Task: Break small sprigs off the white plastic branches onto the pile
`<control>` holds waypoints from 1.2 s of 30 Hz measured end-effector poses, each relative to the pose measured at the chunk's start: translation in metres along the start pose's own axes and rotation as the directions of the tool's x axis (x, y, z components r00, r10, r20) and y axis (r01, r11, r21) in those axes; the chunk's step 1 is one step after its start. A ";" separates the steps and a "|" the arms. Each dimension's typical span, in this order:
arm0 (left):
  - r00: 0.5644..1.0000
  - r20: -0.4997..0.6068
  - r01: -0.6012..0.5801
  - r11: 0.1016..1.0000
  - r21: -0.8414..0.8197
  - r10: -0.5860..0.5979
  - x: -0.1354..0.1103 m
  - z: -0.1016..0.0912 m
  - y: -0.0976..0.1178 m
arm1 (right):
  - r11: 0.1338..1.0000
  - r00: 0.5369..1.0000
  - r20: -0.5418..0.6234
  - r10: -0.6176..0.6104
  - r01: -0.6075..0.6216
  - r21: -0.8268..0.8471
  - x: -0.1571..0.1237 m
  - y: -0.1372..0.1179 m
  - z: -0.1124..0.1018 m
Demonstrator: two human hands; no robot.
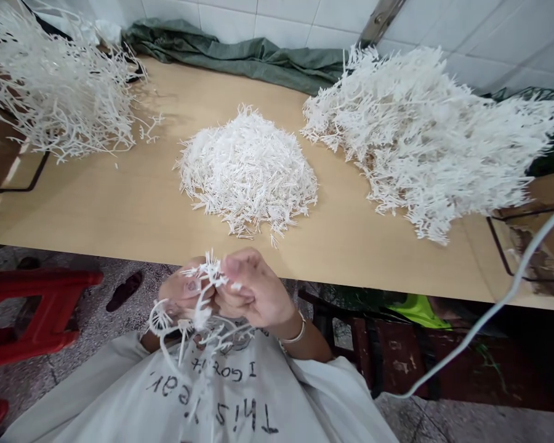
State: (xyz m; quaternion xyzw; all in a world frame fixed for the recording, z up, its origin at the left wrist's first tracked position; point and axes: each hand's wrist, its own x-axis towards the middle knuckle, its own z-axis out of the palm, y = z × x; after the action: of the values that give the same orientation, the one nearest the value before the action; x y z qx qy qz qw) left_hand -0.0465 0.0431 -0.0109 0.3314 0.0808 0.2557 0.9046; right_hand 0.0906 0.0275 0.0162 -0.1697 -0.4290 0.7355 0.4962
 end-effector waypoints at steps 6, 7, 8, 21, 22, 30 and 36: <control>0.999 0.047 0.015 0.994 -0.105 -0.010 0.021 -0.007 -0.013 | 0.870 0.979 0.119 -0.168 0.091 0.485 0.009 0.013 0.005; 0.999 0.036 0.005 0.995 -0.104 -0.002 0.022 -0.008 -0.013 | 0.863 0.975 0.117 -0.189 0.108 0.494 0.008 0.014 0.003; 1.000 0.021 -0.008 0.994 -0.105 0.010 0.022 -0.009 -0.013 | 0.857 0.971 0.087 -0.222 0.152 0.493 0.007 0.014 0.001; 0.770 -0.406 -0.447 0.870 0.205 0.492 0.011 0.009 -0.002 | -0.165 0.787 -0.244 -0.566 -0.398 -0.902 0.032 -0.054 -0.091; 0.761 -0.414 -0.445 0.866 0.227 0.500 0.012 0.008 -0.002 | -0.233 0.786 -0.258 -0.562 -0.450 -0.862 0.033 -0.055 -0.096; 0.700 -0.456 -0.436 0.835 0.336 0.550 0.013 0.002 -0.008 | -0.229 0.771 -0.245 -0.588 -0.449 -0.863 0.027 -0.036 -0.107; 0.708 -0.458 -0.389 0.838 0.382 0.537 0.014 -0.002 -0.008 | -0.202 0.794 -0.242 -0.557 -0.412 -0.889 0.017 -0.028 -0.114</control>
State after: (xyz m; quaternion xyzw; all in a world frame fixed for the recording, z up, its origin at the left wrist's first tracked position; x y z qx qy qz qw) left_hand -0.0314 0.0462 -0.0170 0.3678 0.2820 0.5471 0.6970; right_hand 0.1763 0.0986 -0.0243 -0.6786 -0.6589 -0.0141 0.3243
